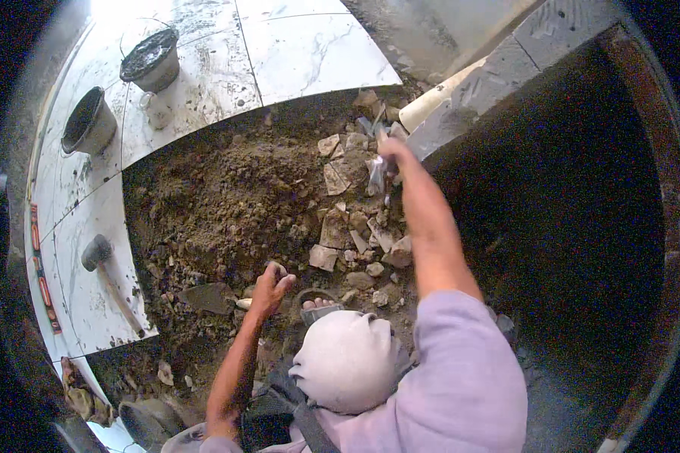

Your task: The person uses a small axe and a trowel to break apart and clear stones and dirt from a section of a floor. They use their hands to move pieces of rubble into a nearby hole in the ground.

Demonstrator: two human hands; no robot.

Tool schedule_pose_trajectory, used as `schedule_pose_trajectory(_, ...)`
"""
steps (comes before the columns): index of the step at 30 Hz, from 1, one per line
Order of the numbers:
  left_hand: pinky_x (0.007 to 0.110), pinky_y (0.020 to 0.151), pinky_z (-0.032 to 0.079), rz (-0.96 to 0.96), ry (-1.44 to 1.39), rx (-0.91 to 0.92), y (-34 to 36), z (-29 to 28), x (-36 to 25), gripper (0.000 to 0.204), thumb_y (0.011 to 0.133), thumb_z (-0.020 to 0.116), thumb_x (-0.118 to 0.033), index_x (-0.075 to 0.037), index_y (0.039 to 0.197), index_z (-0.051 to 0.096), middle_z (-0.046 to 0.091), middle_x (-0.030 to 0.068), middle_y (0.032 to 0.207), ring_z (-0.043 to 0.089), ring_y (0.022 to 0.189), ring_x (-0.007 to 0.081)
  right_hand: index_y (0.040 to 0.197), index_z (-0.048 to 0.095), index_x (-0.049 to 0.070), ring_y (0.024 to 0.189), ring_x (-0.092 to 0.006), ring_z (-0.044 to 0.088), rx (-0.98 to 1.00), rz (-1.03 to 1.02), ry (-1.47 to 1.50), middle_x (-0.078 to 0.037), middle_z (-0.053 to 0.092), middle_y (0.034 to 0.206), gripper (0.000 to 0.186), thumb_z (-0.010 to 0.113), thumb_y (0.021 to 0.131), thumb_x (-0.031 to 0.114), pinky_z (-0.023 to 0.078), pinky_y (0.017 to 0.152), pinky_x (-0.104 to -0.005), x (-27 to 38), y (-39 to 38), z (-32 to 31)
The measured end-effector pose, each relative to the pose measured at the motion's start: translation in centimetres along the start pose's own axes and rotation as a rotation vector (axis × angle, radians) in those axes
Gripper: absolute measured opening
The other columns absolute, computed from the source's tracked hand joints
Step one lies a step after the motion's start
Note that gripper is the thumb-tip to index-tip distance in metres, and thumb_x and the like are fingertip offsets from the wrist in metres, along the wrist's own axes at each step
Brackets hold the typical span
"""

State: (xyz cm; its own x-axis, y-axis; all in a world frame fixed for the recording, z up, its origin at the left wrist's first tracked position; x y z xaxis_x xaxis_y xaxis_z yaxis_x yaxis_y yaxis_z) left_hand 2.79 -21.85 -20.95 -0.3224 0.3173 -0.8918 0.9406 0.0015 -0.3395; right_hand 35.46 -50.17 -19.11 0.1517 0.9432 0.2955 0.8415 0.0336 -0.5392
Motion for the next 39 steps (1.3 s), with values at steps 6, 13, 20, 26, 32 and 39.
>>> schedule_pose_trajectory(6, 0.036, 0.067, 0.048, -0.007, -0.066, 0.084, -0.1, 0.3, 1.5, 0.025, 0.088, 0.059, -0.026, -0.002, 0.095, 0.059, 0.065, 0.0161, 0.078, 0.062, 0.07, 0.0271, 0.11, 0.049, -0.003, 0.081, -0.043, 0.061, -0.624, -0.24, 0.339, -0.028, 0.061, 0.087, 0.041, 0.051, 0.089, 0.032, 0.049, 0.069, -0.0472, 0.6, -10.4, -2.2)
schedule_pose_trajectory(13, 0.038, 0.072, 0.048, -0.012, -0.013, 0.088, 0.7, 1.7, 1.5, 0.026, 0.09, 0.057, -0.027, -0.003, 0.099, 0.06, 0.065, 0.0172, 0.083, 0.063, 0.077, 0.0291, 0.113, 0.046, -0.004, 0.079, -0.0408, 0.061, -0.825, -0.372, 0.442, -0.023, 0.061, 0.093, 0.047, 0.046, 0.093, 0.038, 0.047, 0.07, -0.0461, 1.2, -11.1, -1.8)
schedule_pose_trajectory(20, 0.036, 0.076, 0.048, 0.074, 0.029, 0.067, -0.1, 1.1, 0.2, 0.028, 0.09, 0.059, -0.03, -0.004, 0.101, 0.06, 0.067, 0.0147, 0.088, 0.064, 0.082, 0.0261, 0.109, 0.048, -0.005, 0.07, -0.0346, 0.06, 0.036, -0.204, 0.35, -0.022, 0.06, 0.079, 0.035, 0.051, 0.088, 0.023, 0.049, 0.064, -0.0449, 0.9, -12.1, 1.2)
schedule_pose_trajectory(26, 0.039, 0.076, 0.048, -0.019, 0.042, 0.098, -0.5, 1.3, 2.8, 0.028, 0.089, 0.058, -0.029, -0.004, 0.101, 0.06, 0.066, 0.0192, 0.089, 0.064, 0.087, 0.0341, 0.104, 0.047, -0.001, 0.07, -0.0252, 0.057, -0.827, -0.463, 0.526, -0.014, 0.058, 0.082, 0.031, 0.049, 0.093, 0.028, 0.048, 0.065, -0.0371, 5.2, -16.0, -12.3)
schedule_pose_trajectory(32, 0.039, 0.078, 0.047, 0.0, -0.003, 0.141, -0.4, 1.9, 1.0, 0.027, 0.088, 0.059, -0.027, -0.004, 0.102, 0.06, 0.065, 0.0194, 0.093, 0.063, 0.09, 0.034, 0.118, 0.047, -0.003, 0.075, -0.03, 0.06, -0.528, -0.166, 0.117, -0.018, 0.06, 0.087, 0.039, 0.05, 0.093, 0.027, 0.05, 0.066, -0.0433, 1.7, -8.3, 1.7)
schedule_pose_trajectory(39, 0.04, 0.076, 0.047, 0.011, -0.023, 0.056, -0.3, 0.0, 1.1, 0.029, 0.088, 0.057, -0.029, -0.003, 0.103, 0.06, 0.065, 0.0202, 0.092, 0.063, 0.087, 0.0358, 0.093, 0.055, -0.001, 0.056, -0.0166, 0.057, -0.444, -0.287, 0.711, -0.007, 0.059, 0.071, 0.027, 0.055, 0.089, 0.026, 0.047, 0.05, -0.0321, -2.1, -12.2, -3.8)
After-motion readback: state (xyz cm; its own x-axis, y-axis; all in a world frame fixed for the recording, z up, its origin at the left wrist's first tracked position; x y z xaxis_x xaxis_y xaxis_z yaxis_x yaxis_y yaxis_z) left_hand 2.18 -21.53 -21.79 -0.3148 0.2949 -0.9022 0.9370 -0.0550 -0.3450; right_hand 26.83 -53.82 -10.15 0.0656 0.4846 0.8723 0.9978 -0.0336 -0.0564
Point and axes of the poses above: each hand's wrist, its own y-axis towards the middle knuckle, its own z-axis out of the palm, x = y × z, the point moved 6 cm from there along y, towards the middle knuckle
